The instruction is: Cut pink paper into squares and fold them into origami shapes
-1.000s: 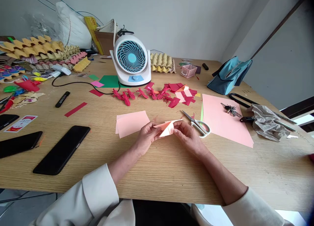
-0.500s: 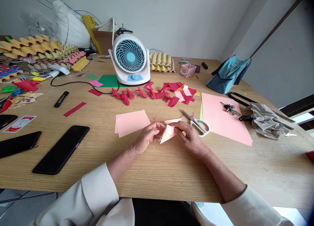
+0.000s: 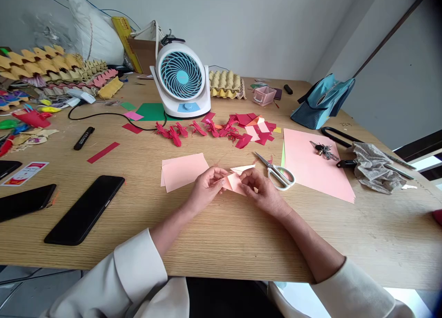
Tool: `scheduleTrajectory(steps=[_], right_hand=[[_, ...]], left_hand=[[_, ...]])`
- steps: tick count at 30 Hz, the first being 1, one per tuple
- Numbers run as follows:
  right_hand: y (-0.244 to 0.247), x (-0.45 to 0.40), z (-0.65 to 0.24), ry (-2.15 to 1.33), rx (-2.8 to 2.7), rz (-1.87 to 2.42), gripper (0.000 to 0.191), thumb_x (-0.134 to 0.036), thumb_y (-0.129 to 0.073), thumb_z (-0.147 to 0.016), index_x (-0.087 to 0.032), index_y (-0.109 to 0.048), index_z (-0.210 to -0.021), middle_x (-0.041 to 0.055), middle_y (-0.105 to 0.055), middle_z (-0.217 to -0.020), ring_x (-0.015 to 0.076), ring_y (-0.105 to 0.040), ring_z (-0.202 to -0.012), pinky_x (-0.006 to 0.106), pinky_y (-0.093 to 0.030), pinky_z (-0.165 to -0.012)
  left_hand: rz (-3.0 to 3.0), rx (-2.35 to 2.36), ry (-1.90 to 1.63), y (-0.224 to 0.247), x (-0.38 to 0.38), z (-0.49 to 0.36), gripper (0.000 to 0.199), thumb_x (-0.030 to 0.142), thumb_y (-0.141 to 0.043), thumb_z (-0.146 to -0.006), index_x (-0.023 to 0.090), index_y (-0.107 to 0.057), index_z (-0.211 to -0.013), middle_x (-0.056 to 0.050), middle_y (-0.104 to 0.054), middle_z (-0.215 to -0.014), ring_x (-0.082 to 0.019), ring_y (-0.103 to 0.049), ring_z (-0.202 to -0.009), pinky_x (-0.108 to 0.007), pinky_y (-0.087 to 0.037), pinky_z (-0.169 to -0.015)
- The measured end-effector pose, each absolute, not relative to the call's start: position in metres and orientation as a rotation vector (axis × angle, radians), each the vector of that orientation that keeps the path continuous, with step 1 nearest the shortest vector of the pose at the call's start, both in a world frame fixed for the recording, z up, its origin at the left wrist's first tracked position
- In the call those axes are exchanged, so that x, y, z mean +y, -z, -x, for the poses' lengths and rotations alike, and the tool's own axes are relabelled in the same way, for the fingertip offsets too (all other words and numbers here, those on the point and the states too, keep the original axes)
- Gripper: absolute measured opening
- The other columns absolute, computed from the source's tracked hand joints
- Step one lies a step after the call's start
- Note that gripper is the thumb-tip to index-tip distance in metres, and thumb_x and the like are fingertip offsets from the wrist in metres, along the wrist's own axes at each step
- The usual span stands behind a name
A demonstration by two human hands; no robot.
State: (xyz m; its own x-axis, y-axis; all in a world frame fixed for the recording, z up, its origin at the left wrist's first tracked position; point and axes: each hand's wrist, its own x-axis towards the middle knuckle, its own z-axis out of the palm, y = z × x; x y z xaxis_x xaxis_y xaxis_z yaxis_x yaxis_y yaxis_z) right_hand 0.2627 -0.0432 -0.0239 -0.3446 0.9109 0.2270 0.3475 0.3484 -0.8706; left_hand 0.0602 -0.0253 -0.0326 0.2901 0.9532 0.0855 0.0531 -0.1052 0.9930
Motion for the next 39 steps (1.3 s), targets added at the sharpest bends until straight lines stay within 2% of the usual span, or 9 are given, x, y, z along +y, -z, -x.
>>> scheduleTrajectory(steps=[4,8,11,13,18,22,25,33,39], right_hand=[[0.021,-0.045,-0.262,-0.915,-1.909,1.118,0.014,-0.021,-0.051,-0.090,-0.021,-0.048,-0.103,-0.0048,-0.051,-0.066,0.0112,-0.044,-0.055,0.024,-0.036,-0.052],[0.017,-0.044,-0.265,-0.855,-1.954,1.027,0.015,-0.027,-0.052,-0.092,-0.020,-0.052,-0.105,0.0040,-0.058,-0.091,0.0135,-0.054,-0.071,0.028,-0.045,-0.064],[0.015,-0.045,-0.265,-0.880,-2.048,0.965,0.016,-0.026,-0.054,-0.092,-0.019,-0.057,-0.106,0.0067,-0.059,-0.099,0.0156,-0.056,-0.082,0.029,-0.046,-0.072],[0.014,-0.046,-0.264,-0.924,-2.110,0.944,0.013,-0.024,-0.055,-0.091,-0.019,-0.059,-0.102,0.0059,-0.060,-0.097,0.0162,-0.056,-0.085,0.029,-0.046,-0.074],[0.013,-0.049,-0.262,-1.081,-2.160,0.959,0.008,-0.022,-0.057,-0.089,-0.019,-0.057,-0.096,0.0026,-0.060,-0.090,0.0137,-0.055,-0.077,0.026,-0.045,-0.068],[0.015,-0.046,-0.263,-1.010,-2.226,0.964,0.007,-0.023,-0.062,-0.086,-0.018,-0.058,-0.087,0.0037,-0.058,-0.088,0.0155,-0.054,-0.081,0.027,-0.045,-0.070],[0.017,-0.045,-0.264,-0.983,-2.279,0.937,0.008,-0.024,-0.065,-0.084,-0.017,-0.060,-0.081,0.0042,-0.055,-0.088,0.0162,-0.053,-0.083,0.028,-0.045,-0.072],[0.009,-0.048,-0.263,-1.207,-2.316,0.826,0.009,-0.023,-0.065,-0.085,-0.017,-0.061,-0.079,0.0017,-0.057,-0.088,0.0123,-0.054,-0.078,0.024,-0.043,-0.069],[0.005,-0.049,-0.262,-1.237,-2.273,0.838,0.009,-0.017,-0.060,-0.085,-0.016,-0.059,-0.076,0.0010,-0.059,-0.082,0.0112,-0.053,-0.074,0.023,-0.042,-0.065]], left_hand=[[-1.674,1.066,-1.022,0.031,-0.024,-0.055,0.012,0.022,-0.056,-0.085,0.017,-0.062,-0.094,-0.001,-0.063,-0.080,-0.010,-0.058,-0.066,-0.022,-0.046,-0.061],[-1.919,1.131,-0.963,0.027,-0.029,-0.055,0.014,0.017,-0.051,-0.087,0.018,-0.065,-0.090,0.003,-0.058,-0.066,-0.009,-0.051,-0.060,-0.020,-0.040,-0.058],[-2.030,1.098,-0.935,0.025,-0.032,-0.056,0.015,0.016,-0.048,-0.088,0.018,-0.063,-0.089,0.002,-0.061,-0.071,-0.010,-0.052,-0.063,-0.021,-0.040,-0.062],[-2.077,1.058,-0.908,0.023,-0.034,-0.057,0.016,0.015,-0.045,-0.089,0.018,-0.060,-0.086,0.001,-0.062,-0.077,-0.011,-0.055,-0.069,-0.022,-0.042,-0.066],[-2.129,1.030,-0.776,0.021,-0.036,-0.057,0.018,0.012,-0.040,-0.088,0.020,-0.055,-0.086,0.001,-0.061,-0.079,-0.012,-0.057,-0.072,-0.023,-0.042,-0.069],[-2.169,0.987,-0.738,0.023,-0.036,-0.056,0.020,0.008,-0.040,-0.087,0.020,-0.056,-0.089,0.001,-0.061,-0.080,-0.013,-0.056,-0.072,-0.023,-0.041,-0.068],[-2.206,0.949,-0.750,0.024,-0.035,-0.056,0.021,0.005,-0.042,-0.083,0.019,-0.057,-0.084,0.000,-0.062,-0.080,-0.013,-0.056,-0.074,-0.024,-0.041,-0.069],[-2.201,0.893,-0.736,0.027,-0.035,-0.056,0.024,0.001,-0.044,-0.079,0.019,-0.060,-0.082,-0.001,-0.063,-0.084,-0.014,-0.058,-0.079,-0.024,-0.042,-0.071],[-2.148,0.913,-0.730,0.025,-0.035,-0.056,0.025,0.001,-0.044,-0.079,0.019,-0.062,-0.081,0.000,-0.065,-0.083,-0.014,-0.060,-0.080,-0.024,-0.043,-0.072]])
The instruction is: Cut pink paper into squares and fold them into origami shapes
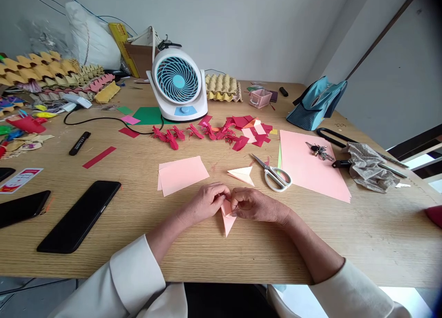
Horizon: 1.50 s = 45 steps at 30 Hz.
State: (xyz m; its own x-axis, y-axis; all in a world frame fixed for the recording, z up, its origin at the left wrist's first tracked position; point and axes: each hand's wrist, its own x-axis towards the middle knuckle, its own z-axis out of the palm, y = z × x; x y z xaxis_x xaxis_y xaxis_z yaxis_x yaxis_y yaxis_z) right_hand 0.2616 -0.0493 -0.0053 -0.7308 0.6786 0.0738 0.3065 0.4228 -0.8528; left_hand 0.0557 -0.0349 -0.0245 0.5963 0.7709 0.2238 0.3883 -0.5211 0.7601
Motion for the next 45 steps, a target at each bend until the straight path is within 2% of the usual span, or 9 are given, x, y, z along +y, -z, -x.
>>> scheduleTrajectory(steps=[4,7,11,14,18,22,29,36,45], right_hand=[[0.012,-0.050,-0.264,-1.299,-2.204,0.924,0.003,-0.017,-0.059,-0.084,-0.016,-0.062,-0.082,-0.0008,-0.060,-0.078,0.0097,-0.051,-0.066,0.021,-0.040,-0.059],[0.015,-0.050,-0.266,-1.295,-2.215,0.944,0.008,-0.014,-0.057,-0.083,-0.017,-0.064,-0.086,-0.0004,-0.062,-0.079,0.0099,-0.052,-0.066,0.021,-0.041,-0.059],[0.013,-0.050,-0.267,-1.164,-2.290,0.906,0.014,-0.011,-0.055,-0.083,-0.018,-0.066,-0.087,0.0022,-0.065,-0.085,0.0121,-0.057,-0.073,0.023,-0.044,-0.064],[0.011,-0.049,-0.268,-1.037,-2.326,0.927,0.015,-0.009,-0.053,-0.083,-0.017,-0.065,-0.087,0.0023,-0.065,-0.081,0.0113,-0.055,-0.068,0.022,-0.042,-0.060],[0.008,-0.049,-0.270,-0.961,-2.341,0.955,0.012,-0.012,-0.054,-0.086,-0.017,-0.064,-0.086,0.0009,-0.062,-0.074,0.0098,-0.050,-0.060,0.021,-0.040,-0.055],[0.007,-0.048,-0.270,-0.922,-2.358,0.938,0.008,-0.016,-0.057,-0.087,-0.018,-0.065,-0.090,0.0023,-0.063,-0.083,0.0100,-0.052,-0.064,0.022,-0.042,-0.058],[0.011,-0.049,-0.269,-0.811,-2.449,0.926,0.005,-0.023,-0.062,-0.086,-0.018,-0.064,-0.086,0.0024,-0.058,-0.083,0.0101,-0.050,-0.065,0.022,-0.040,-0.058],[0.008,-0.052,-0.268,-0.753,-2.547,0.944,0.006,-0.024,-0.064,-0.084,-0.020,-0.063,-0.088,0.0002,-0.054,-0.081,0.0100,-0.050,-0.065,0.023,-0.038,-0.061],[0.009,-0.055,-0.265,-0.685,-2.582,1.067,0.009,-0.024,-0.066,-0.082,-0.020,-0.066,-0.089,0.0002,-0.057,-0.082,0.0101,-0.051,-0.067,0.023,-0.035,-0.061]], left_hand=[[-2.114,0.957,-0.751,0.022,-0.034,-0.055,0.024,0.002,-0.046,-0.077,0.019,-0.063,-0.079,0.000,-0.066,-0.082,-0.014,-0.060,-0.078,-0.024,-0.044,-0.071],[-2.123,0.985,-0.751,0.021,-0.032,-0.054,0.021,0.004,-0.048,-0.077,0.019,-0.063,-0.078,-0.001,-0.066,-0.081,-0.015,-0.060,-0.077,-0.025,-0.044,-0.071],[-2.151,1.012,-0.748,0.019,-0.030,-0.051,0.019,0.006,-0.049,-0.078,0.018,-0.062,-0.077,0.000,-0.065,-0.079,-0.014,-0.059,-0.077,-0.025,-0.044,-0.071],[-2.185,1.025,-0.733,0.019,-0.029,-0.047,0.019,0.006,-0.048,-0.081,0.019,-0.062,-0.077,-0.001,-0.064,-0.080,-0.014,-0.059,-0.078,-0.025,-0.045,-0.071],[-2.371,0.987,-0.765,0.016,-0.030,-0.043,0.012,0.015,-0.055,-0.085,0.020,-0.066,-0.085,-0.005,-0.066,-0.099,-0.020,-0.057,-0.096,-0.033,-0.045,-0.086],[-2.515,0.892,-0.787,0.013,-0.036,-0.045,0.007,0.023,-0.062,-0.085,0.022,-0.068,-0.088,-0.007,-0.065,-0.111,-0.023,-0.053,-0.107,-0.041,-0.041,-0.097],[-2.452,0.801,-0.624,0.021,-0.040,-0.053,0.018,0.034,-0.068,-0.082,0.019,-0.060,-0.086,-0.004,-0.063,-0.088,-0.019,-0.056,-0.088,-0.032,-0.043,-0.079],[-2.559,0.823,-0.510,0.017,-0.044,-0.055,0.012,0.025,-0.067,-0.083,0.018,-0.057,-0.081,-0.002,-0.059,-0.090,-0.018,-0.051,-0.090,-0.030,-0.041,-0.080],[-2.658,0.809,-0.489,0.019,-0.045,-0.053,0.003,0.021,-0.061,-0.086,0.018,-0.061,-0.087,-0.004,-0.058,-0.094,-0.020,-0.049,-0.092,-0.031,-0.040,-0.080]])
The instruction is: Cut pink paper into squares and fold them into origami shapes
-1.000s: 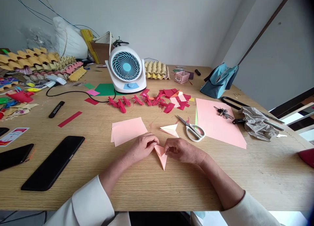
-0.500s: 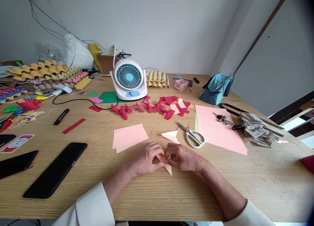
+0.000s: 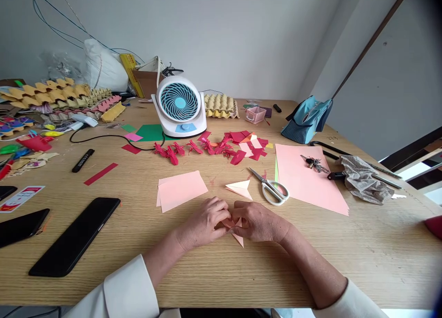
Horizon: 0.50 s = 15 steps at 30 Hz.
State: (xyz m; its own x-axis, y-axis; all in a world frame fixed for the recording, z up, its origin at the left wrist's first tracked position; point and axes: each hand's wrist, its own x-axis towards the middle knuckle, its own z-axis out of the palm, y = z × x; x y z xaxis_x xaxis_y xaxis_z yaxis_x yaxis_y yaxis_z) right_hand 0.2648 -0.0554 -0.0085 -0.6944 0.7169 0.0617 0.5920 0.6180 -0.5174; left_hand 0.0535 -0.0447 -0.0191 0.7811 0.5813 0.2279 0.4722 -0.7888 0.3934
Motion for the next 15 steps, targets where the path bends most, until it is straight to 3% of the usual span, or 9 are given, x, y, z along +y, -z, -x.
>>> scheduleTrajectory(steps=[6,15], right_hand=[[0.000,-0.055,-0.266,-0.712,-2.601,1.126,0.009,-0.027,-0.065,-0.085,-0.020,-0.067,-0.089,0.0003,-0.057,-0.082,0.0096,-0.051,-0.066,0.023,-0.036,-0.061],[0.002,-0.048,-0.280,-0.830,-2.547,1.109,0.017,-0.034,-0.068,-0.084,-0.020,-0.069,-0.094,0.0032,-0.055,-0.092,0.0111,-0.053,-0.073,0.025,-0.042,-0.068]], left_hand=[[-2.627,0.754,-0.513,0.022,-0.040,-0.055,0.005,0.018,-0.061,-0.085,0.017,-0.060,-0.080,-0.003,-0.056,-0.086,-0.017,-0.050,-0.087,-0.029,-0.041,-0.078],[-2.487,0.745,-0.571,0.032,-0.037,-0.053,0.005,0.022,-0.063,-0.087,0.018,-0.064,-0.089,-0.002,-0.057,-0.089,-0.016,-0.053,-0.086,-0.029,-0.042,-0.080]])
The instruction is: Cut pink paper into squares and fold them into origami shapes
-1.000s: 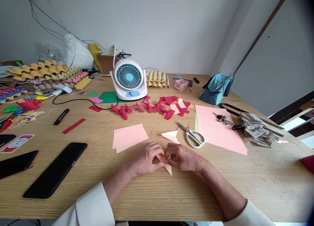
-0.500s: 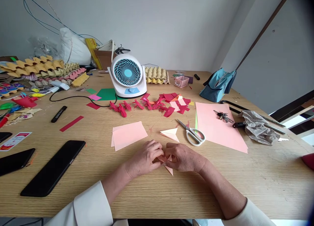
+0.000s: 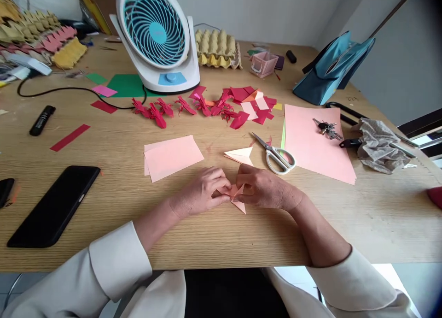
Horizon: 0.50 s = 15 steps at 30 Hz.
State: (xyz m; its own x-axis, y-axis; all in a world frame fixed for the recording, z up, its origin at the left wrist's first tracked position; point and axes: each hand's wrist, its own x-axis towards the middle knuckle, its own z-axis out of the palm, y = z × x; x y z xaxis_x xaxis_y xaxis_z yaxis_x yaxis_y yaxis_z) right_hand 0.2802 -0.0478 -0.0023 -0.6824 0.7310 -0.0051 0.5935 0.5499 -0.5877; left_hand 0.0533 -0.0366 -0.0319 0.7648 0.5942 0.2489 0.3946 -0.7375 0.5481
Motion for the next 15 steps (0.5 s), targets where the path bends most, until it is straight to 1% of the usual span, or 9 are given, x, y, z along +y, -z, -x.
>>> scheduleTrajectory(steps=[3,8,11,13,15], right_hand=[[0.001,-0.047,-0.282,-0.910,-2.524,1.074,0.013,-0.029,-0.066,-0.086,-0.021,-0.069,-0.096,0.0026,-0.055,-0.093,0.0110,-0.055,-0.076,0.024,-0.044,-0.069],[0.001,-0.048,-0.281,-0.970,-2.497,1.048,0.012,-0.024,-0.069,-0.084,-0.022,-0.069,-0.095,0.0025,-0.056,-0.093,0.0130,-0.056,-0.084,0.026,-0.045,-0.075],[0.001,-0.049,-0.282,-0.952,-2.504,1.076,0.005,-0.020,-0.067,-0.084,-0.020,-0.068,-0.089,0.0029,-0.055,-0.092,0.0124,-0.054,-0.079,0.026,-0.044,-0.072],[0.000,-0.050,-0.282,-0.927,-2.508,1.107,0.002,-0.018,-0.065,-0.084,-0.017,-0.067,-0.083,0.0033,-0.055,-0.091,0.0116,-0.053,-0.075,0.025,-0.043,-0.069],[0.000,-0.050,-0.282,-0.909,-2.511,1.126,0.006,-0.016,-0.064,-0.084,-0.016,-0.065,-0.078,0.0037,-0.054,-0.090,0.0112,-0.052,-0.073,0.025,-0.042,-0.067]], left_hand=[[-2.482,0.768,-0.556,0.032,-0.036,-0.053,0.007,0.025,-0.061,-0.089,0.018,-0.063,-0.089,-0.002,-0.056,-0.089,-0.016,-0.053,-0.087,-0.030,-0.042,-0.080],[-2.535,0.755,-0.534,0.030,-0.035,-0.053,0.012,0.028,-0.057,-0.092,0.018,-0.064,-0.090,-0.004,-0.056,-0.090,-0.017,-0.052,-0.088,-0.031,-0.043,-0.080],[-2.637,0.722,-0.537,0.027,-0.037,-0.052,0.016,0.027,-0.053,-0.094,0.017,-0.065,-0.090,-0.005,-0.058,-0.089,-0.017,-0.052,-0.086,-0.033,-0.043,-0.080],[-2.728,0.677,-0.510,0.023,-0.039,-0.052,0.017,0.023,-0.050,-0.095,0.016,-0.065,-0.089,-0.005,-0.059,-0.087,-0.018,-0.051,-0.085,-0.033,-0.044,-0.079],[-2.790,0.624,-0.474,0.021,-0.041,-0.051,0.019,0.018,-0.047,-0.095,0.016,-0.065,-0.088,-0.005,-0.060,-0.085,-0.017,-0.051,-0.083,-0.032,-0.044,-0.077]])
